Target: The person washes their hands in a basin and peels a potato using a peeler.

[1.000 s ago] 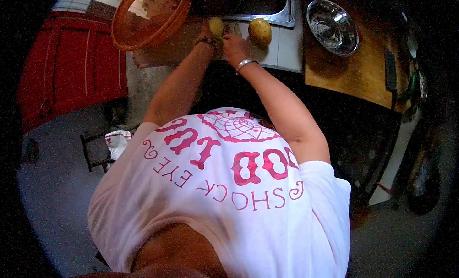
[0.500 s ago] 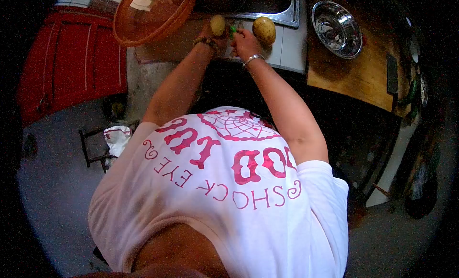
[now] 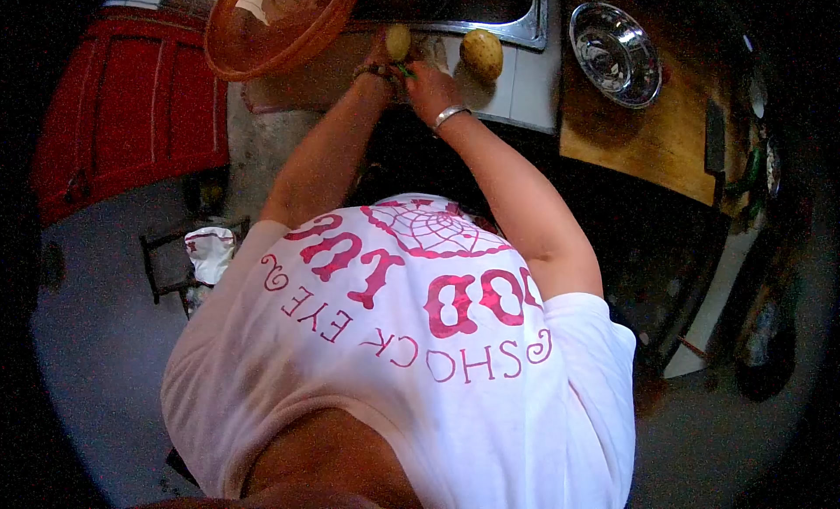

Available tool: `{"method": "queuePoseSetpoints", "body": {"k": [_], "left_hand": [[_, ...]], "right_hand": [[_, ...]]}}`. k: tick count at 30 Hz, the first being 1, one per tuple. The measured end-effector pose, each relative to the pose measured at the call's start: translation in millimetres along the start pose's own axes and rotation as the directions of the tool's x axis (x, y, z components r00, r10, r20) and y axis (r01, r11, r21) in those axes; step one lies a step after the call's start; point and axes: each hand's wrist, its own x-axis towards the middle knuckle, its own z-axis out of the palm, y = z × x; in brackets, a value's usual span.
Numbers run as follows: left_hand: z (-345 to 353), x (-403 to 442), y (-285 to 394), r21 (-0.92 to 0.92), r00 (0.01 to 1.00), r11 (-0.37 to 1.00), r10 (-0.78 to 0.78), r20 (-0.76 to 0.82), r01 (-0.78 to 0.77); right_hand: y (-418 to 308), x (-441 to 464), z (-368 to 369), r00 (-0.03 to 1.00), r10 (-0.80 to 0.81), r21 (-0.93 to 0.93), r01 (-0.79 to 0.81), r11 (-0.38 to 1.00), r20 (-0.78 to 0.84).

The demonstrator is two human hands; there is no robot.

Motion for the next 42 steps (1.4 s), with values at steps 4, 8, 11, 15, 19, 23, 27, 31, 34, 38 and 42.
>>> {"method": "queuePoseSetpoints", "body": {"k": [4, 8, 11, 15, 19, 23, 27, 31, 34, 38, 42], "left_hand": [[-10.6, 5.7, -7.5, 0.047, 0.989, 0.990, 0.134, -0.056, -0.131], [-12.4, 13.1, 0.7, -0.038, 0.997, 0.998, 0.048, 0.055, -0.046], [-13.1, -0.1, 2.2, -0.011, 0.998, 1.000, 0.020, 0.067, -0.019], [-12.9, 16.7, -9.3, 0.009, 0.997, 0.998, 0.067, -0.042, -0.067], [-41.2, 54.6, -19.0, 0.129, 0.931, 0.941, 0.278, 0.236, -0.314], [-14.1, -13.5, 2.1, -0.269, 0.997, 0.963, 0.031, 0.065, -0.012], [-16.2, -15.0, 2.8, -0.298, 0.970, 0.948, 0.166, 0.178, -0.108], [-13.2, -13.4, 3.1, -0.213, 0.953, 0.963, 0.213, 0.216, -0.167], [-8.0, -18.5, 2.6, -0.184, 0.965, 0.974, 0.169, 0.201, -0.132], [-13.2, -22.1, 8.2, -0.196, 0.955, 0.978, 0.118, 0.271, -0.066], [-22.8, -25.0, 10.0, -0.099, 0.954, 0.992, -0.040, 0.298, 0.072]], "right_hand": [[13.4, 5.7, -11.7, 0.996, -0.033, 0.073, 0.027, 0.997, 0.080], [18.4, 13.5, -22.7, 0.977, 0.162, 0.293, -0.197, 0.936, 0.140], [8.9, 17.4, -31.0, 0.874, 0.410, 0.600, -0.479, 0.640, 0.260], [14.8, 32.5, -18.2, 0.990, 0.080, 0.235, -0.050, 0.971, -0.116], [13.6, 43.7, -4.8, 0.950, 0.148, 0.290, -0.065, 0.955, -0.276], [29.3, 42.1, -11.1, 0.879, 0.451, 0.642, -0.435, 0.631, 0.152], [34.0, 35.6, -6.4, 0.945, 0.322, 0.612, -0.293, 0.735, 0.065], [16.1, 30.8, -11.3, 0.892, 0.429, 0.629, -0.415, 0.657, 0.140], [29.7, 40.7, 0.2, 0.913, 0.407, 0.476, -0.362, 0.801, 0.010], [57.4, 50.9, 14.1, 0.924, 0.310, 0.447, -0.186, 0.875, -0.224], [22.6, 35.9, -16.9, 0.944, 0.113, 0.286, -0.020, 0.958, -0.310]]}}
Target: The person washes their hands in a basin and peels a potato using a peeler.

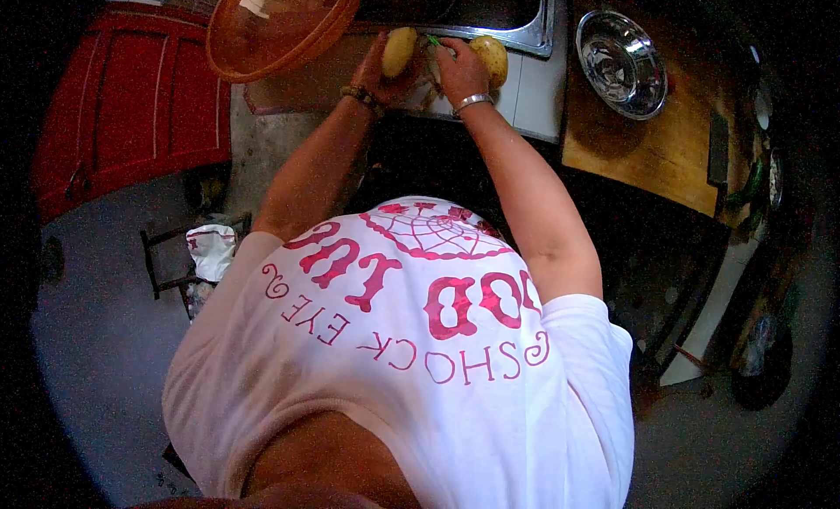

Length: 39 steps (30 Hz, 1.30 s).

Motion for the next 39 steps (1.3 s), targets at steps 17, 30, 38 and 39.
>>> {"method": "queuePoseSetpoints", "body": {"k": [17, 30, 38, 39], "left_hand": [[-24.2, 23.1, -4.1, 0.242, 0.962, 0.970, 0.101, -0.252, -0.039], [-11.9, -4.8, 3.3, 0.144, 1.000, 0.990, 0.008, 0.004, -0.009], [-13.6, -2.8, 2.8, 0.329, 0.994, 0.943, 0.006, 0.109, -0.042], [-14.8, -3.5, 2.2, 0.345, 0.996, 0.937, 0.019, 0.092, -0.050]], "right_hand": [[-13.8, 4.4, -11.5, 0.902, -0.051, -0.183, 0.143, 0.973, 0.430], [-1.5, -0.8, -23.1, 0.777, 0.434, 0.601, -0.629, 0.493, 0.456], [-14.9, 24.1, -6.0, 0.940, 0.139, 0.823, -0.340, 0.455, 0.311], [-13.2, 26.2, -5.9, 0.925, 0.233, 0.741, -0.381, 0.552, 0.301]]}}
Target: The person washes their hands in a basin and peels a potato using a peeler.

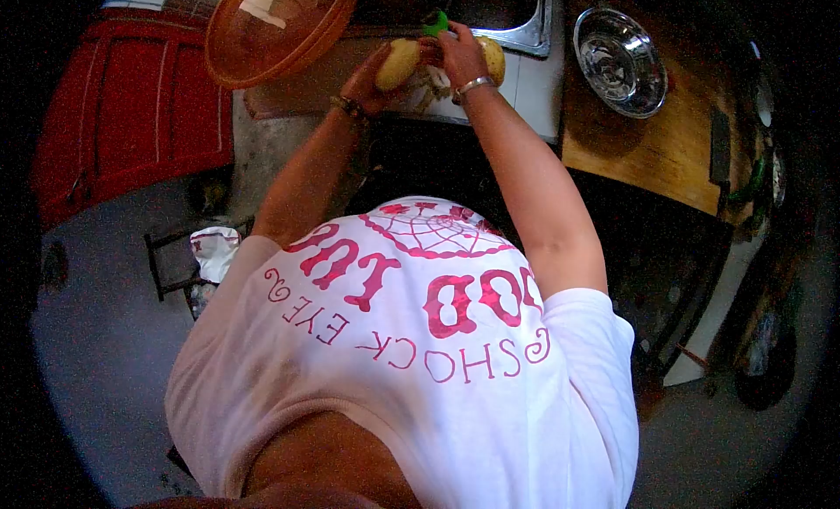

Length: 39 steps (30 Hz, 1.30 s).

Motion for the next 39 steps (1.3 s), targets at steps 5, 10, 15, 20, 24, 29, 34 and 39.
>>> {"method": "queuePoseSetpoints", "body": {"k": [5, 10, 15, 20, 24, 29, 34, 39], "left_hand": [[-4.6, -9.8, 8.6, -0.280, 0.989, 0.951, -0.102, 0.111, 0.130], [11.5, -24.0, 11.6, -0.468, 0.981, 0.866, -0.118, 0.151, 0.177], [12.9, -23.6, 7.0, -0.438, 0.979, 0.888, -0.058, 0.195, 0.140], [15.0, -27.4, 6.2, -0.345, 0.990, 0.933, -0.062, 0.127, 0.102], [6.0, -26.9, 6.7, -0.362, 0.976, 0.922, -0.061, 0.207, 0.135], [3.8, -17.8, 4.8, -0.286, 0.999, 0.958, -0.012, 0.053, 0.026], [1.1, -13.9, 5.1, -0.164, 0.999, 0.986, -0.029, -0.019, 0.026], [2.0, -11.4, 6.0, -0.024, 0.994, 0.994, -0.109, 0.002, 0.109]], "right_hand": [[18.2, 7.7, -17.4, 0.989, 0.048, -0.314, -0.090, 0.945, -0.139], [40.2, 0.5, -13.2, 0.997, -0.072, -0.404, 0.066, 0.912, 0.000], [57.8, 1.2, -6.9, 0.982, -0.186, -0.570, 0.162, 0.805, 0.017], [55.5, -2.4, -5.5, 0.913, -0.386, -0.649, 0.215, 0.730, -0.132], [45.2, -18.1, -2.3, 0.960, -0.280, -0.757, 0.157, 0.634, -0.035], [38.8, -19.2, -7.8, 0.957, -0.286, -0.713, 0.234, 0.661, 0.049], [22.7, -6.1, -13.1, 0.894, -0.412, -0.798, 0.374, 0.472, 0.176], [8.7, -2.9, -6.0, 0.943, -0.283, -0.807, 0.301, 0.508, 0.173]]}}
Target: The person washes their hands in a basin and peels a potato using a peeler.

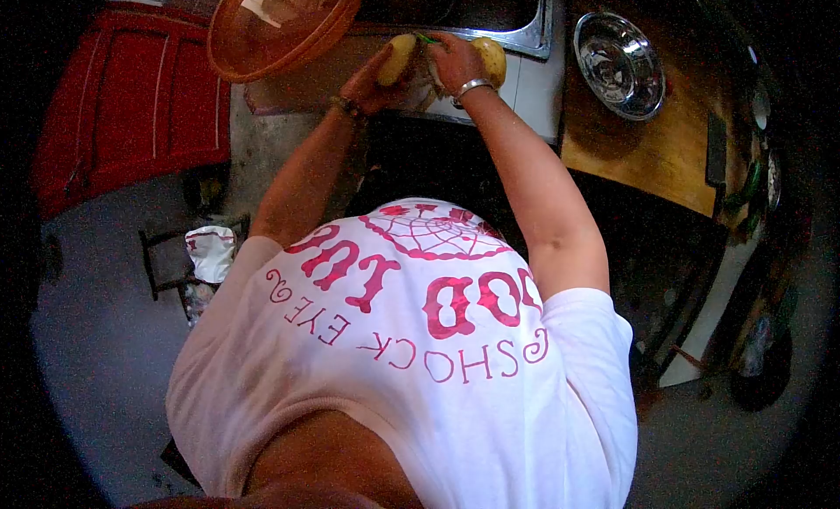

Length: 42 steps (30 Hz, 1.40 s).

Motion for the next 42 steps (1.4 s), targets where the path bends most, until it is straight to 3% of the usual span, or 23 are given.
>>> {"method": "queuePoseSetpoints", "body": {"k": [7, 9, 10, 12, 16, 18, 21, 25, 27, 30, 34, 36, 39, 42], "left_hand": [[4.3, 6.5, -8.6, 0.001, 0.999, 0.999, 0.046, -0.027, -0.046], [1.8, 14.5, -15.5, -0.123, 0.993, 0.991, 0.040, -0.107, -0.053], [0.3, 17.7, -18.4, -0.123, 0.994, 0.991, 0.038, -0.106, -0.051], [4.4, 19.0, -19.4, -0.121, 0.966, 0.991, 0.023, -0.256, -0.055], [-5.9, 34.5, -25.0, -0.192, 0.978, 0.977, 0.049, -0.201, -0.088], [-4.3, 34.7, -23.8, -0.328, 0.990, 0.940, 0.053, -0.130, -0.094], [2.3, 35.0, -21.5, -0.288, 0.977, 0.947, 0.092, -0.194, -0.146], [-9.5, 53.5, -25.2, -0.342, 0.995, 0.939, 0.015, -0.097, -0.047], [-0.1, 56.6, -24.2, -0.387, 0.966, 0.907, 0.072, -0.248, -0.167], [3.4, 55.0, -20.8, -0.308, 0.949, 0.926, 0.127, -0.288, -0.218], [-2.9, 52.2, -10.1, -0.172, 0.917, 0.941, 0.225, -0.328, -0.292], [-9.3, 51.0, -11.0, -0.395, 0.989, 0.907, 0.126, -0.079, -0.147], [-4.6, 37.7, -5.9, -0.475, 0.990, 0.873, 0.054, -0.130, -0.110], [19.7, 11.0, 7.8, -0.424, 0.993, 0.901, 0.055, -0.105, -0.094]], "right_hand": [[9.6, 4.6, 8.6, 1.000, 0.016, -0.007, -0.016, 1.000, 0.023], [7.4, -0.5, 10.4, 1.000, 0.016, 0.005, -0.016, 1.000, 0.013], [5.8, -3.9, 12.0, 1.000, 0.013, -0.035, -0.013, 0.999, -0.006], [2.0, -11.0, 11.4, 1.000, 0.010, -0.079, -0.012, 0.997, -0.022], [-0.9, -22.6, 23.3, 0.997, -0.043, -0.117, 0.035, 0.993, -0.061], [-2.2, -28.2, 27.3, 0.990, -0.086, -0.132, 0.071, 0.989, -0.110], [-6.4, -31.8, 32.9, 0.991, -0.070, -0.137, 0.054, 0.989, -0.115], [-13.3, -46.8, 36.0, 0.990, -0.076, -0.088, 0.065, 0.994, -0.122], [-15.7, -53.6, 42.2, 0.987, -0.097, -0.060, 0.090, 0.994, -0.130], [-10.2, -66.2, 53.0, 0.985, -0.140, -0.124, 0.127, 0.984, -0.098], [-7.4, -73.1, 52.5, 0.994, -0.109, -0.035, 0.108, 0.994, -0.030], [-2.9, -74.0, 46.1, 0.994, -0.111, -0.042, 0.111, 0.993, -0.004], [-0.2, -62.4, 30.3, 0.980, 0.201, 0.315, -0.191, 0.930, -0.002], [3.9, -43.8, 17.2, 0.962, 0.275, 0.475, -0.246, 0.845, 0.010]]}}
